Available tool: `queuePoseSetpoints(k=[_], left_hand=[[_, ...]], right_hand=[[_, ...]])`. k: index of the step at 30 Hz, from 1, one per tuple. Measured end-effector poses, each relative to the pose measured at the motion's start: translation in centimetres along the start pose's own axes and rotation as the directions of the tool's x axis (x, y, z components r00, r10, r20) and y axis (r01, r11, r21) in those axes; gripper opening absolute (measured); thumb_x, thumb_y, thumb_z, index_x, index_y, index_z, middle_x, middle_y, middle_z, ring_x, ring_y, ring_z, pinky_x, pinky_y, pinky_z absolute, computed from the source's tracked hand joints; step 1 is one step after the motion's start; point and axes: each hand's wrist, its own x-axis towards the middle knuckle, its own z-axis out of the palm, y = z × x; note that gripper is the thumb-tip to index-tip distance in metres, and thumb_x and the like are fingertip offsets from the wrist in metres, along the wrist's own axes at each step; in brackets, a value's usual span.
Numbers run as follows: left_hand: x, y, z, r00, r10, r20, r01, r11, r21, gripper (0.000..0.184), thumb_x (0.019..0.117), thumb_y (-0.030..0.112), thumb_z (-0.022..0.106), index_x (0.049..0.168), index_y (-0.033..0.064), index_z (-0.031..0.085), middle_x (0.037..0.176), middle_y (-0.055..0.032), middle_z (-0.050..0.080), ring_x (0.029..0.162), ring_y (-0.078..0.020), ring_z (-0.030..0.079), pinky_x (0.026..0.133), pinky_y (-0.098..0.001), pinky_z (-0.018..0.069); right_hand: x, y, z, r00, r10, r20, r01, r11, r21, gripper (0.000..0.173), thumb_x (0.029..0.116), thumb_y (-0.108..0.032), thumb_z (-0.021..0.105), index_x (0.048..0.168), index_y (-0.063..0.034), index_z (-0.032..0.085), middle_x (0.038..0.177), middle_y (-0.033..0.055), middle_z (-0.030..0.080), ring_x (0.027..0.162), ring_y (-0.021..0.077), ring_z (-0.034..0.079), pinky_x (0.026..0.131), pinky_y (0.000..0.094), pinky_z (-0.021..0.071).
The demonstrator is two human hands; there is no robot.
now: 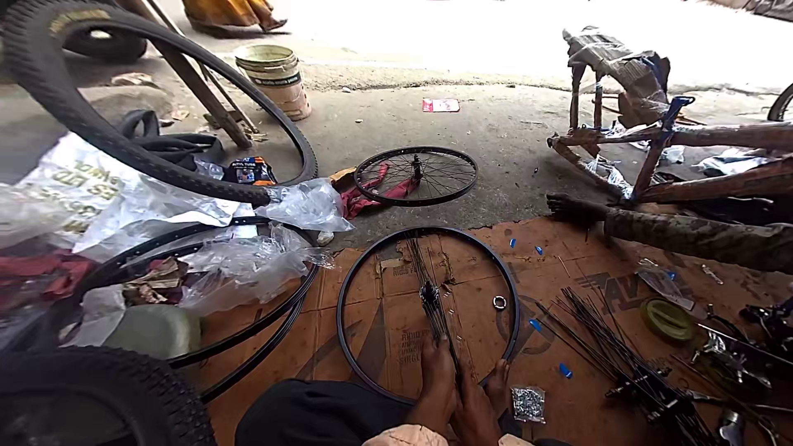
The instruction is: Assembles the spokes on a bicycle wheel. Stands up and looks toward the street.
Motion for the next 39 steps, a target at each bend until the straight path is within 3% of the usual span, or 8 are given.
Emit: queuePoseSetpoints(k=[8, 16, 18, 21, 22, 25, 31, 39], left_hand=[[11.4, -5.8, -1.5, 0.979, 0.201, 0.026, -0.202, 0.977, 0.065, 0.030, 0.1044, 0.021, 0.061, 0.124, -0.0009, 0.062, 0.105, -0.0140, 0.070, 0.097, -0.0208, 0.067, 0.088, -0.0392, 0.0540], [12.6, -5.3, -0.7, 0.988, 0.096, 0.121, -0.085, 0.992, -0.095, 0.022, 0.1054, 0.013, 0.057, 0.115, -0.0064, 0.059, 0.091, -0.0152, 0.074, 0.078, -0.0197, 0.074, 0.072, -0.0315, 0.0615], [12.6, -5.1, -0.8, 0.989, 0.072, 0.129, -0.056, 0.991, -0.125, 0.021, 0.1051, 0.011, 0.057, 0.114, -0.0078, 0.059, 0.090, -0.0168, 0.074, 0.077, -0.0207, 0.074, 0.071, -0.0313, 0.0617], [12.5, -5.2, -1.2, 0.989, 0.056, 0.136, -0.038, 0.991, -0.131, 0.022, 0.1048, 0.011, 0.057, 0.115, -0.0088, 0.059, 0.090, -0.0178, 0.074, 0.077, -0.0221, 0.074, 0.072, -0.0320, 0.0618], [12.5, -5.2, -1.3, 0.989, 0.053, 0.134, -0.034, 0.989, -0.142, 0.022, 0.1050, 0.011, 0.057, 0.115, -0.0089, 0.059, 0.091, -0.0182, 0.074, 0.077, -0.0224, 0.074, 0.071, -0.0321, 0.0615], [12.5, -4.9, -1.3, 0.992, 0.043, 0.116, -0.023, 0.985, -0.173, 0.022, 0.1057, 0.012, 0.055, 0.117, -0.0079, 0.057, 0.090, -0.0181, 0.073, 0.075, -0.0214, 0.074, 0.068, -0.0313, 0.0612], [12.3, -4.6, -1.5, 0.992, 0.037, 0.123, -0.017, 0.986, -0.167, 0.023, 0.1056, 0.012, 0.055, 0.117, -0.0079, 0.058, 0.092, -0.0172, 0.073, 0.075, -0.0199, 0.072, 0.069, -0.0302, 0.0604], [12.4, -4.7, -1.7, 0.997, 0.050, 0.065, -0.041, 0.991, -0.128, 0.021, 0.1042, 0.015, 0.059, 0.108, -0.0049, 0.063, 0.086, -0.0142, 0.063, 0.071, -0.0191, 0.063, 0.068, -0.0323, 0.0557]], right_hand=[[-0.2, 1.1, 0.7, 1.000, -0.028, 0.009, 0.029, 0.998, -0.056, 0.062, 0.1038, -0.021, 0.048, 0.161, -0.0059, 0.030, 0.113, 0.0206, 0.072, 0.101, 0.0384, 0.072, 0.093, 0.0578, 0.0544], [-0.4, 2.9, 1.2, 0.997, -0.052, 0.057, 0.056, 0.995, -0.080, 0.076, 0.0983, -0.030, 0.060, 0.162, -0.0086, 0.025, 0.108, 0.0194, 0.073, 0.098, 0.0381, 0.072, 0.090, 0.0576, 0.0559], [-0.3, 3.1, -0.1, 0.989, -0.095, 0.111, 0.103, 0.992, -0.070, 0.082, 0.0946, -0.048, 0.065, 0.159, -0.0087, 0.033, 0.108, 0.0168, 0.073, 0.100, 0.0345, 0.072, 0.092, 0.0556, 0.0555], [0.5, 3.1, -2.1, 0.988, -0.124, 0.094, 0.136, 0.982, -0.131, 0.072, 0.0948, -0.070, 0.051, 0.142, -0.0163, 0.059, 0.119, 0.0082, 0.071, 0.111, 0.0256, 0.067, 0.105, 0.0546, 0.0479], [1.0, 2.8, -2.5, 0.991, -0.120, 0.053, 0.125, 0.984, -0.124, 0.068, 0.0965, -0.068, 0.049, 0.140, -0.0173, 0.062, 0.121, 0.0071, 0.070, 0.115, 0.0244, 0.065, 0.111, 0.0546, 0.0414], [2.9, 1.3, -3.7, 0.993, -0.109, -0.048, 0.112, 0.992, 0.058, 0.052, 0.1016, -0.050, 0.054, 0.135, -0.0124, 0.064, 0.116, 0.0044, 0.071, 0.105, 0.0164, 0.068, 0.098, 0.0390, 0.0539], [6.3, -0.5, -4.6, 1.000, -0.001, -0.012, 0.004, 0.964, 0.267, 0.029, 0.0988, -0.027, 0.062, 0.119, -0.0079, 0.070, 0.102, 0.0056, 0.073, 0.091, 0.0152, 0.071, 0.089, 0.0366, 0.0585], [6.5, -1.1, -4.7, 0.989, 0.056, 0.138, -0.113, 0.885, 0.451, 0.030, 0.0978, -0.015, 0.064, 0.126, -0.0066, 0.062, 0.097, 0.0074, 0.074, 0.080, 0.0147, 0.072, 0.076, 0.0323, 0.0596]])
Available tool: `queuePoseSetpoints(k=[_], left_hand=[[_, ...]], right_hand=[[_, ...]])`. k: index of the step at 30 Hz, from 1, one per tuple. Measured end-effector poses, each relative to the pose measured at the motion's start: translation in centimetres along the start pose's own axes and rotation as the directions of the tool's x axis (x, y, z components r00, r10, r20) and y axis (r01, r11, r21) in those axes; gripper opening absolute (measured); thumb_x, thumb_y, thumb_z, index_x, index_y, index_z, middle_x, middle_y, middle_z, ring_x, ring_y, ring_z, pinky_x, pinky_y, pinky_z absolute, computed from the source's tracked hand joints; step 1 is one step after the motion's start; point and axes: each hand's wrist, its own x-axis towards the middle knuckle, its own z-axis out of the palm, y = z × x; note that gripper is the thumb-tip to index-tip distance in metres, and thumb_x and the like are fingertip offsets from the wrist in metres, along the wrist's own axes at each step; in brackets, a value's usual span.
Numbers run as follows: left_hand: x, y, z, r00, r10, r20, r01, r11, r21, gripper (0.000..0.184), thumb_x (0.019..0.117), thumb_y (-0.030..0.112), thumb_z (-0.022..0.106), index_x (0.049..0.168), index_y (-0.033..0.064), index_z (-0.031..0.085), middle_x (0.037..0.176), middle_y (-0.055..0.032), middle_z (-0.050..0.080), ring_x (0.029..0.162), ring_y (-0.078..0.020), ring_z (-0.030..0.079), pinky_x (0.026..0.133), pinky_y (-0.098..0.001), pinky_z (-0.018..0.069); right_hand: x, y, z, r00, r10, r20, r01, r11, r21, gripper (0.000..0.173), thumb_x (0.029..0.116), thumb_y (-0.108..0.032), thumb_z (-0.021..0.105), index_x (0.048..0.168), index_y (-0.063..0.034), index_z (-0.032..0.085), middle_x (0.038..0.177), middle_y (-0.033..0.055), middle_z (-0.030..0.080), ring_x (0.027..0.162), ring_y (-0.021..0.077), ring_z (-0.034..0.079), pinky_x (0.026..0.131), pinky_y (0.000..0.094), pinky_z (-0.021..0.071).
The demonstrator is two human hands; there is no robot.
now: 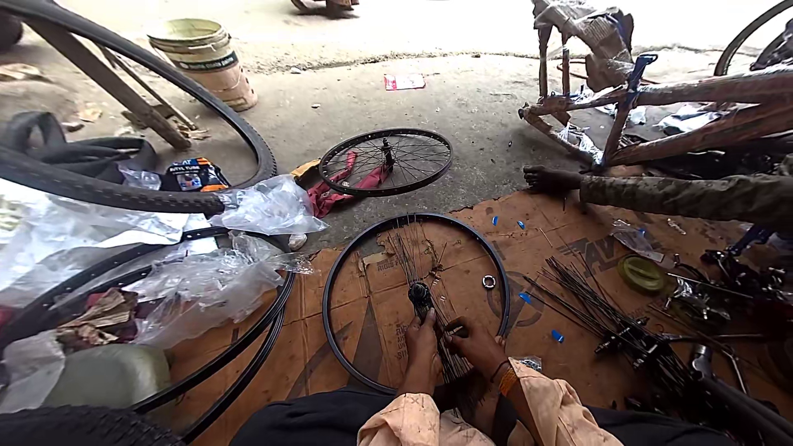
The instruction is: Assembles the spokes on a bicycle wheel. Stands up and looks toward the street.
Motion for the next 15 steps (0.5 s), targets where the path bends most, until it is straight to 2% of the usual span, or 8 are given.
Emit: queuePoseSetpoints(k=[3, 7, 11, 15], left_hand=[[-0.4, 0.4, 0.0, 1.000, -0.029, -0.003, 0.029, 0.999, -0.034, 0.018, 0.1054, 0.014, 0.056, 0.106, -0.0043, 0.059, 0.082, -0.0112, 0.061, 0.065, -0.0155, 0.061, 0.062, -0.0270, 0.0551], [-0.7, 0.7, -0.2, 0.999, -0.047, -0.003, 0.047, 0.999, -0.004, 0.020, 0.1069, 0.016, 0.054, 0.112, -0.0035, 0.057, 0.085, -0.0118, 0.064, 0.068, -0.0155, 0.063, 0.062, -0.0271, 0.0544], [-0.6, 0.6, -0.1, 0.999, -0.049, -0.014, 0.048, 0.999, -0.013, 0.021, 0.1076, 0.016, 0.052, 0.116, -0.0030, 0.055, 0.086, -0.0120, 0.064, 0.068, -0.0152, 0.064, 0.061, -0.0267, 0.0541], [-0.7, 0.6, 0.0, 0.999, -0.044, -0.017, 0.044, 0.999, -0.018, 0.021, 0.1076, 0.015, 0.052, 0.116, -0.0035, 0.055, 0.086, -0.0123, 0.064, 0.067, -0.0152, 0.064, 0.061, -0.0268, 0.0541]], right_hand=[[0.1, 0.1, -0.4, 0.996, -0.027, -0.083, 0.019, 0.995, -0.095, 0.027, 0.0960, -0.018, 0.066, 0.122, -0.0086, 0.066, 0.095, 0.0044, 0.074, 0.081, 0.0138, 0.071, 0.078, 0.0332, 0.0587], [0.1, -0.2, -1.7, 0.981, -0.102, -0.167, 0.054, 0.962, -0.267, 0.028, 0.0968, -0.020, 0.061, 0.122, -0.0115, 0.069, 0.103, 0.0032, 0.074, 0.091, 0.0152, 0.070, 0.087, 0.0385, 0.0562], [-0.2, -0.8, -2.0, 0.989, -0.092, -0.117, 0.062, 0.970, -0.237, 0.029, 0.0985, -0.023, 0.062, 0.123, -0.0096, 0.068, 0.108, 0.0049, 0.073, 0.092, 0.0151, 0.071, 0.087, 0.0365, 0.0583], [0.3, -0.6, -2.0, 0.990, -0.081, -0.118, 0.051, 0.969, -0.243, 0.028, 0.0994, -0.022, 0.059, 0.123, -0.0113, 0.068, 0.104, 0.0039, 0.074, 0.089, 0.0144, 0.071, 0.084, 0.0360, 0.0580]])
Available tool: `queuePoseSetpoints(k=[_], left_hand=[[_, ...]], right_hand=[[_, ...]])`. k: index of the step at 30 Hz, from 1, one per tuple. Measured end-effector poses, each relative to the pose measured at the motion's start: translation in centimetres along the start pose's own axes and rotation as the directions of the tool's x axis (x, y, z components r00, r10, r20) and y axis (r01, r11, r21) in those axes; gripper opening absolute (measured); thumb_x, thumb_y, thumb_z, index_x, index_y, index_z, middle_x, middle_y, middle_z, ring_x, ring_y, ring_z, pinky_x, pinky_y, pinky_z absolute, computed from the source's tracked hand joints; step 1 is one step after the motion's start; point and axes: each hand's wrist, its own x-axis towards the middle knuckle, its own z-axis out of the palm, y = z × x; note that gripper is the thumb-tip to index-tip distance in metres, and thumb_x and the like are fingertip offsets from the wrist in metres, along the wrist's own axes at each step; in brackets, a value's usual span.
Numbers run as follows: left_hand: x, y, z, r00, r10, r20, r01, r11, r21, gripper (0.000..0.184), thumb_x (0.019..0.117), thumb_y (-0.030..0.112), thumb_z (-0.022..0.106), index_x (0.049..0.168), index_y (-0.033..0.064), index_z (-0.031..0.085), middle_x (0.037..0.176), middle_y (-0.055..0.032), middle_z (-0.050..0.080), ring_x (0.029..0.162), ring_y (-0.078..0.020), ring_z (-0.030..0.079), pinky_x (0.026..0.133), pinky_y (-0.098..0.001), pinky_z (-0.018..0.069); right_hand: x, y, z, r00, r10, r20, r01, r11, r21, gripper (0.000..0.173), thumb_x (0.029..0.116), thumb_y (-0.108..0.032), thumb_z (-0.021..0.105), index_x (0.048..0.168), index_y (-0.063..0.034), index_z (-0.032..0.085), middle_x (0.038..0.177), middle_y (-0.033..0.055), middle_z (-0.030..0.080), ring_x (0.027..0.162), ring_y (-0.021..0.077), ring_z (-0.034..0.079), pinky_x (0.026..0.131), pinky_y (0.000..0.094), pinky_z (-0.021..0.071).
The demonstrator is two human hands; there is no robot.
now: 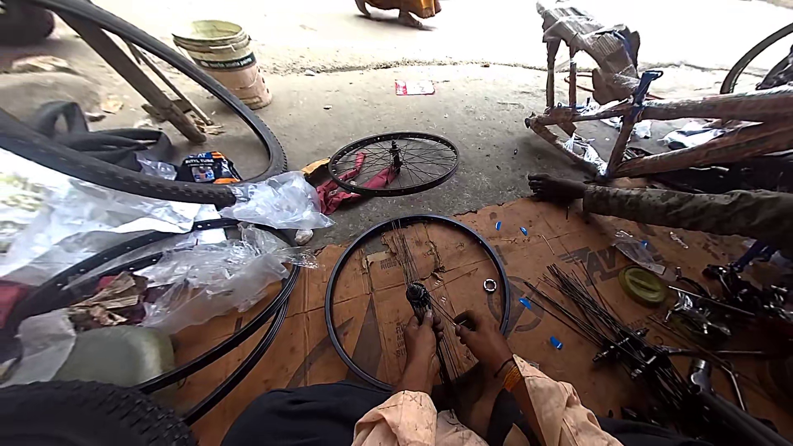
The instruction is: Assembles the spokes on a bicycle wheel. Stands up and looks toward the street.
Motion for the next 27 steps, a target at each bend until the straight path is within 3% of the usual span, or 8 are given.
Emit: queuePoseSetpoints(k=[6, 11, 15, 17, 20, 22, 25, 27], left_hand=[[-0.1, 0.2, -0.2, 1.000, -0.001, -0.012, 0.002, 0.999, 0.033, 0.022, 0.1082, 0.017, 0.052, 0.116, -0.0032, 0.056, 0.086, -0.0117, 0.065, 0.067, -0.0146, 0.063, 0.060, -0.0263, 0.0531], [0.0, 0.1, 0.0, 1.000, -0.003, -0.006, 0.003, 1.000, 0.031, 0.021, 0.1081, 0.016, 0.052, 0.116, -0.0027, 0.056, 0.086, -0.0114, 0.065, 0.066, -0.0145, 0.063, 0.060, -0.0262, 0.0529], [0.2, -0.1, -0.1, 1.000, 0.008, 0.000, -0.008, 0.999, 0.046, 0.022, 0.1081, 0.017, 0.052, 0.116, -0.0030, 0.056, 0.086, -0.0113, 0.066, 0.065, -0.0140, 0.063, 0.059, -0.0263, 0.0529], [0.3, -0.1, -0.2, 1.000, 0.011, 0.001, -0.011, 0.999, 0.043, 0.022, 0.1082, 0.017, 0.052, 0.116, -0.0029, 0.056, 0.085, -0.0112, 0.065, 0.065, -0.0144, 0.063, 0.058, -0.0266, 0.0532], [0.4, -0.2, -0.1, 1.000, 0.011, -0.002, -0.011, 0.999, 0.034, 0.022, 0.1085, 0.017, 0.051, 0.116, -0.0028, 0.056, 0.086, -0.0116, 0.064, 0.064, -0.0151, 0.062, 0.058, -0.0274, 0.0529], [0.3, -0.2, 0.0, 1.000, 0.012, 0.003, -0.012, 0.999, 0.040, 0.022, 0.1086, 0.017, 0.051, 0.117, -0.0030, 0.056, 0.086, -0.0117, 0.064, 0.064, -0.0150, 0.062, 0.058, -0.0274, 0.0528], [0.3, -0.2, -0.1, 1.000, 0.021, 0.007, -0.021, 0.999, 0.043, 0.022, 0.1085, 0.017, 0.051, 0.115, -0.0034, 0.056, 0.083, -0.0109, 0.062, 0.063, -0.0146, 0.061, 0.057, -0.0266, 0.0524], [0.4, -0.3, -0.1, 1.000, 0.028, 0.009, -0.028, 0.999, 0.039, 0.021, 0.1083, 0.016, 0.052, 0.115, -0.0035, 0.056, 0.083, -0.0108, 0.063, 0.063, -0.0143, 0.061, 0.057, -0.0259, 0.0522]], right_hand=[[1.3, -0.9, -1.6, 0.999, -0.014, 0.036, 0.018, 0.992, -0.122, 0.028, 0.1021, -0.027, 0.056, 0.120, -0.0120, 0.071, 0.108, 0.0061, 0.073, 0.099, 0.0179, 0.070, 0.094, 0.0420, 0.0550], [2.0, -2.1, -2.7, 0.990, -0.005, 0.138, 0.049, 0.947, -0.316, 0.025, 0.0967, -0.030, 0.062, 0.111, -0.0142, 0.074, 0.103, 0.0052, 0.073, 0.096, 0.0201, 0.068, 0.089, 0.0472, 0.0519], [2.4, -3.4, -3.5, 0.985, 0.009, 0.170, 0.059, 0.918, -0.391, 0.025, 0.0926, -0.026, 0.069, 0.109, -0.0072, 0.069, 0.102, 0.0121, 0.068, 0.098, 0.0272, 0.064, 0.088, 0.0506, 0.0493], [2.7, -4.3, -3.7, 0.979, 0.018, 0.202, 0.073, 0.899, -0.431, 0.027, 0.0941, -0.029, 0.069, 0.110, -0.0065, 0.068, 0.101, 0.0132, 0.068, 0.097, 0.0283, 0.064, 0.088, 0.0509, 0.0489], [3.4, -4.6, -3.1, 0.968, 0.030, 0.248, 0.072, 0.916, -0.395, 0.033, 0.1015, -0.031, 0.057, 0.124, -0.0093, 0.067, 0.105, 0.0153, 0.069, 0.098, 0.0292, 0.066, 0.090, 0.0517, 0.0501], [4.0, -4.4, -2.6, 0.959, 0.062, 0.276, 0.059, 0.910, -0.409, 0.034, 0.1000, -0.028, 0.054, 0.127, -0.0133, 0.069, 0.111, 0.0156, 0.070, 0.103, 0.0302, 0.066, 0.091, 0.0540, 0.0497], [4.5, -3.8, -2.0, 0.918, 0.114, 0.380, 0.055, 0.912, -0.406, 0.034, 0.0974, -0.035, 0.065, 0.123, -0.0127, 0.072, 0.113, 0.0143, 0.069, 0.101, 0.0275, 0.065, 0.088, 0.0524, 0.0494], [4.8, -3.6, -1.7, 0.928, 0.144, 0.343, 0.031, 0.888, -0.459, 0.033, 0.0945, -0.035, 0.067, 0.115, -0.0099, 0.074, 0.109, 0.0150, 0.070, 0.100, 0.0291, 0.065, 0.087, 0.0537, 0.0497]])
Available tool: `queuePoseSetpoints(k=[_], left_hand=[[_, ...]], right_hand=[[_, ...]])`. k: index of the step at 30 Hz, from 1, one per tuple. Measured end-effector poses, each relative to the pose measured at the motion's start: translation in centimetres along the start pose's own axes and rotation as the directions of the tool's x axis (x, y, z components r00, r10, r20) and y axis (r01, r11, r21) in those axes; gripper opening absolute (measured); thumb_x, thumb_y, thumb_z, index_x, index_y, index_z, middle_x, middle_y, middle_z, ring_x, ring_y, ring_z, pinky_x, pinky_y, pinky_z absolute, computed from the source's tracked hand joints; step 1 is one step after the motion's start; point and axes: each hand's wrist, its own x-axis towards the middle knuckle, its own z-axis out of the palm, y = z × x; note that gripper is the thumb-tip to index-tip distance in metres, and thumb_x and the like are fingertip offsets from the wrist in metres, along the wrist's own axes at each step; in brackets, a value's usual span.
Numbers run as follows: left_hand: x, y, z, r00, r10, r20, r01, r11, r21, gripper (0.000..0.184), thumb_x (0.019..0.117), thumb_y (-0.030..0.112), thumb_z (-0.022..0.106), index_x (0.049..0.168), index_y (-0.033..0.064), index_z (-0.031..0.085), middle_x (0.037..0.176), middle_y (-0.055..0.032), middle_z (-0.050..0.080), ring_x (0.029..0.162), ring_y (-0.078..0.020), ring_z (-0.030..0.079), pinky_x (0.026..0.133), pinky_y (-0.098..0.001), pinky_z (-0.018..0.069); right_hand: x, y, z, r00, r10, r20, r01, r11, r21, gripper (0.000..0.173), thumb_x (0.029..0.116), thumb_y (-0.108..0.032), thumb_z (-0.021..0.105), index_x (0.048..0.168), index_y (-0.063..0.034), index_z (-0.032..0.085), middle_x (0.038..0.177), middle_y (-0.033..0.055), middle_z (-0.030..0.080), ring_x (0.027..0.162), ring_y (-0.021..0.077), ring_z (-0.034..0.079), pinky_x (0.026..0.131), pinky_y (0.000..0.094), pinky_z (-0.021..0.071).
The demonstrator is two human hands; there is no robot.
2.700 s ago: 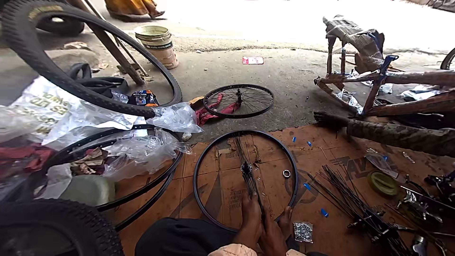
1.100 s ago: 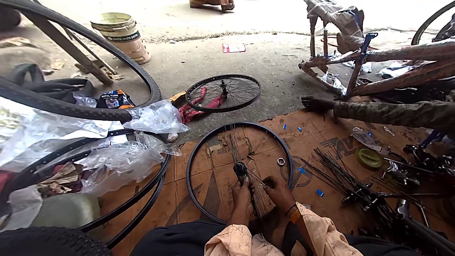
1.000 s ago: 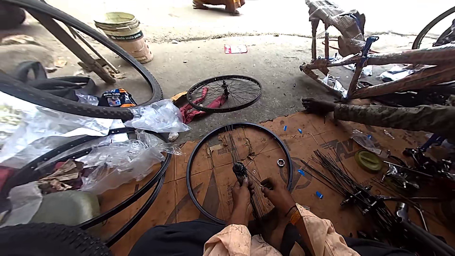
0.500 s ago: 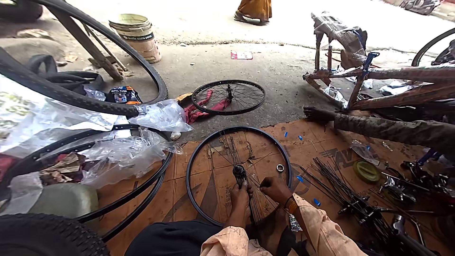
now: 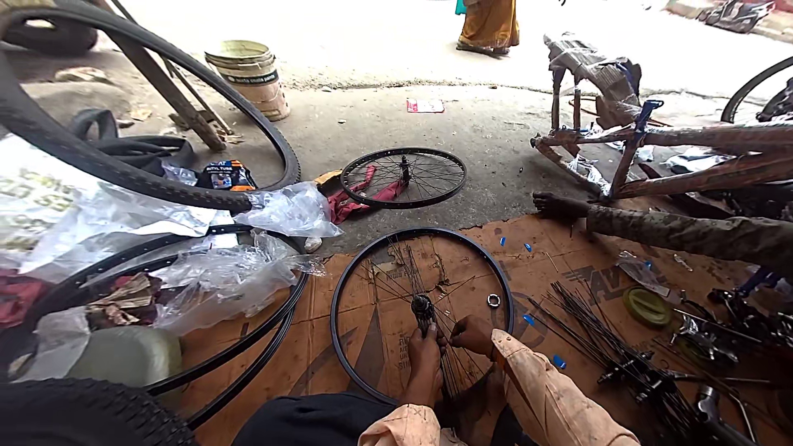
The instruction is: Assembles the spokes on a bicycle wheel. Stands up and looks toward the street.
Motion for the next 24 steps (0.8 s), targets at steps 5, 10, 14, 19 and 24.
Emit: queuePoseSetpoints(k=[5, 10, 14, 19, 24], left_hand=[[0.0, 0.3, 0.2, 1.000, -0.013, -0.013, 0.012, 1.000, -0.016, 0.021, 0.1085, 0.017, 0.051, 0.115, -0.0023, 0.056, 0.083, -0.0105, 0.062, 0.061, -0.0141, 0.060, 0.056, -0.0259, 0.0522], [0.2, 0.0, 0.1, 1.000, -0.017, -0.006, 0.017, 1.000, -0.007, 0.021, 0.1088, 0.017, 0.050, 0.115, -0.0022, 0.056, 0.082, -0.0106, 0.062, 0.060, -0.0144, 0.059, 0.054, -0.0264, 0.0510], [0.2, 0.2, 0.2, 1.000, -0.016, -0.012, 0.016, 1.000, 0.001, 0.021, 0.1089, 0.017, 0.050, 0.115, -0.0022, 0.056, 0.083, -0.0105, 0.062, 0.060, -0.0139, 0.059, 0.054, -0.0257, 0.0502], [0.4, 0.0, 0.3, 1.000, -0.010, -0.006, 0.010, 1.000, 0.001, 0.022, 0.1088, 0.018, 0.051, 0.115, -0.0022, 0.055, 0.083, -0.0114, 0.062, 0.059, -0.0150, 0.059, 0.053, -0.0265, 0.0504], [0.1, 0.0, 0.3, 1.000, -0.010, -0.005, 0.010, 0.999, 0.042, 0.023, 0.1089, 0.019, 0.051, 0.118, -0.0018, 0.056, 0.085, -0.0111, 0.064, 0.061, -0.0145, 0.060, 0.055, -0.0265, 0.0501]], right_hand=[[-2.2, -3.6, -0.7, 0.936, 0.159, -0.313, -0.225, 0.956, -0.187, 0.049, 0.0927, -0.027, 0.063, 0.140, -0.0149, 0.056, 0.127, 0.0172, 0.066, 0.117, 0.0369, 0.065, 0.094, 0.0592, 0.0524], [-1.3, -5.0, -0.9, 0.919, 0.095, -0.383, -0.204, 0.945, -0.254, 0.051, 0.0938, -0.022, 0.058, 0.144, -0.0158, 0.052, 0.127, 0.0145, 0.066, 0.110, 0.0351, 0.068, 0.087, 0.0567, 0.0548], [0.8, -4.5, -0.8, 0.942, -0.069, -0.329, -0.019, 0.966, -0.257, 0.057, 0.0999, -0.027, 0.056, 0.155, -0.0328, 0.043, 0.127, 0.0140, 0.066, 0.111, 0.0343, 0.068, 0.091, 0.0577, 0.0541], [2.7, -4.3, -0.9, 0.939, -0.060, -0.338, -0.038, 0.960, -0.278, 0.040, 0.0979, -0.025, 0.057, 0.137, -0.0272, 0.063, 0.123, 0.0121, 0.069, 0.112, 0.0336, 0.068, 0.089, 0.0585, 0.0545], [2.1, -4.3, -1.2, 0.906, -0.111, -0.409, -0.079, 0.903, -0.421, 0.035, 0.0919, -0.022, 0.064, 0.126, -0.0148, 0.068, 0.129, 0.0126, 0.063, 0.121, 0.0333, 0.059, 0.093, 0.0557, 0.0508]])
